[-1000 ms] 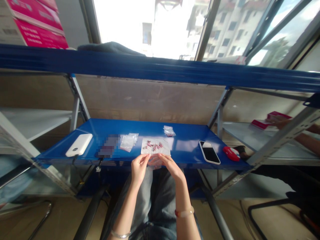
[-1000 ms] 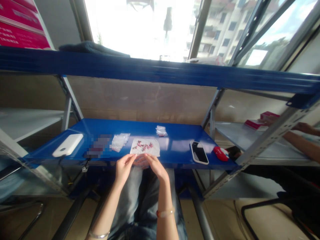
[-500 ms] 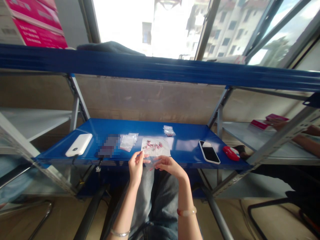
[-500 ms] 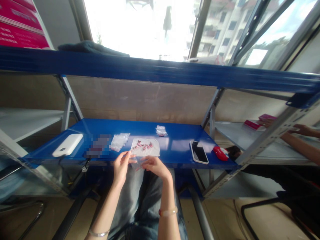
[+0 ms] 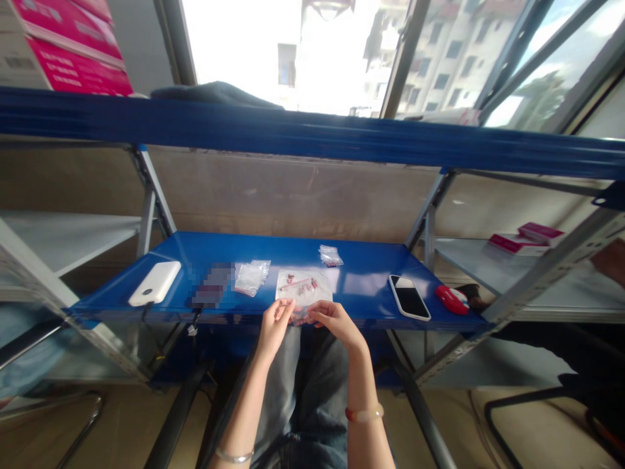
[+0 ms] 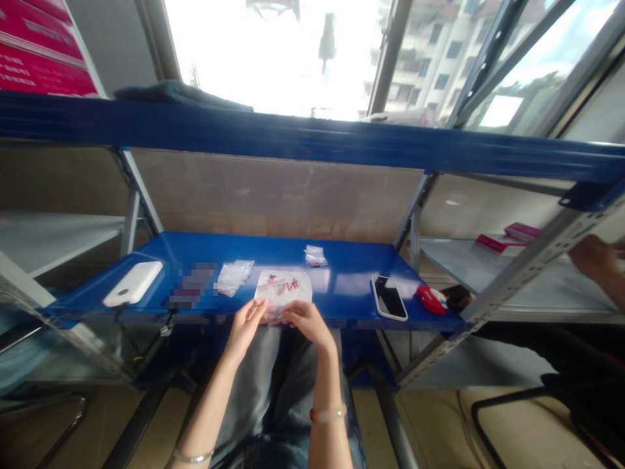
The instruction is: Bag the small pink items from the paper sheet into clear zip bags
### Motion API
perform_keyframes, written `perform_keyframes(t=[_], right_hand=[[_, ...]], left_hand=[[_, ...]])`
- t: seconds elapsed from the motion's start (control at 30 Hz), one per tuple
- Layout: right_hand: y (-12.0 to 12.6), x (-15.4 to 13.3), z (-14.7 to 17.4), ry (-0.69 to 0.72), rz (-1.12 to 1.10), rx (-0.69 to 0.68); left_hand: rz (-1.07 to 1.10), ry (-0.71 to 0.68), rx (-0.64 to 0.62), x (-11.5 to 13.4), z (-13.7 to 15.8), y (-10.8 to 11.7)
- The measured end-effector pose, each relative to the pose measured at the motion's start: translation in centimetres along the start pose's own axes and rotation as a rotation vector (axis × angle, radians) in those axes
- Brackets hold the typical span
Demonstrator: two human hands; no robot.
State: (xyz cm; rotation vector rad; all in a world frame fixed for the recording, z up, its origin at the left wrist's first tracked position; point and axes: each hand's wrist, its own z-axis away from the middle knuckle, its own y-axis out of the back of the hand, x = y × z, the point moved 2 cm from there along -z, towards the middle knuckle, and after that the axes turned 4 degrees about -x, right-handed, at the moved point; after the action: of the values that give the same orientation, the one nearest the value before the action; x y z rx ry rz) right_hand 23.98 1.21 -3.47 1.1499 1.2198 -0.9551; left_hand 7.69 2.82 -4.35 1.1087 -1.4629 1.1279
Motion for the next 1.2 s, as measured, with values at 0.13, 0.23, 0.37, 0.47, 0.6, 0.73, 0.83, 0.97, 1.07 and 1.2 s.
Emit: perform_keyframes(t=[0.13,0.23,0.37,0.47,0.6,0.73,0.83,0.97,1.07,1.2], right_hand=[[0.4,0.3,-0.1,-0.036,-0.025,0.034],[0.5,0.3,-0.1,-0.041,-0.039,0.033],[0.4,0.0,0.2,-0.031,-0.048,0.024],[0.2,-0.2,0.3,-0.017,-0.063,0.008],[0.2,0.3,0.0,-0.006,-0.079,0.031],[0.4,0.8,-0.6,0.054,0.019,0.147],[0.1,0.4,-0.7,0.153,0.153,0.252],[-1.8,-0.7,-0.5,0.226,0.282,0.249],[-3.7,-1.4,-0.6,0.190,0.432,0.269],[-5.2,-1.7,-1.0,0.149,0.603,0.395]], left_hand=[[-0.007,0.039,-0.109,-0.4,0.2,-0.4],[0.032,0.063,-0.115,-0.5,0.2,-0.5],[0.078,0.048,-0.091,-0.5,0.1,-0.3],[0.099,0.035,-0.084,-0.7,0.1,-0.2],[0.088,0.022,-0.061,-1.0,-0.1,-0.1],[0.088,0.023,-0.015,-1.2,-0.2,-0.1],[0.098,0.030,0.037,-1.1,-0.3,0.0],[0.146,0.014,0.081,-0.9,-0.4,0.0],[0.165,-0.023,0.076,-0.5,-0.3,-0.1],[0.129,-0.031,0.069,0.0,-0.2,-0.1]])
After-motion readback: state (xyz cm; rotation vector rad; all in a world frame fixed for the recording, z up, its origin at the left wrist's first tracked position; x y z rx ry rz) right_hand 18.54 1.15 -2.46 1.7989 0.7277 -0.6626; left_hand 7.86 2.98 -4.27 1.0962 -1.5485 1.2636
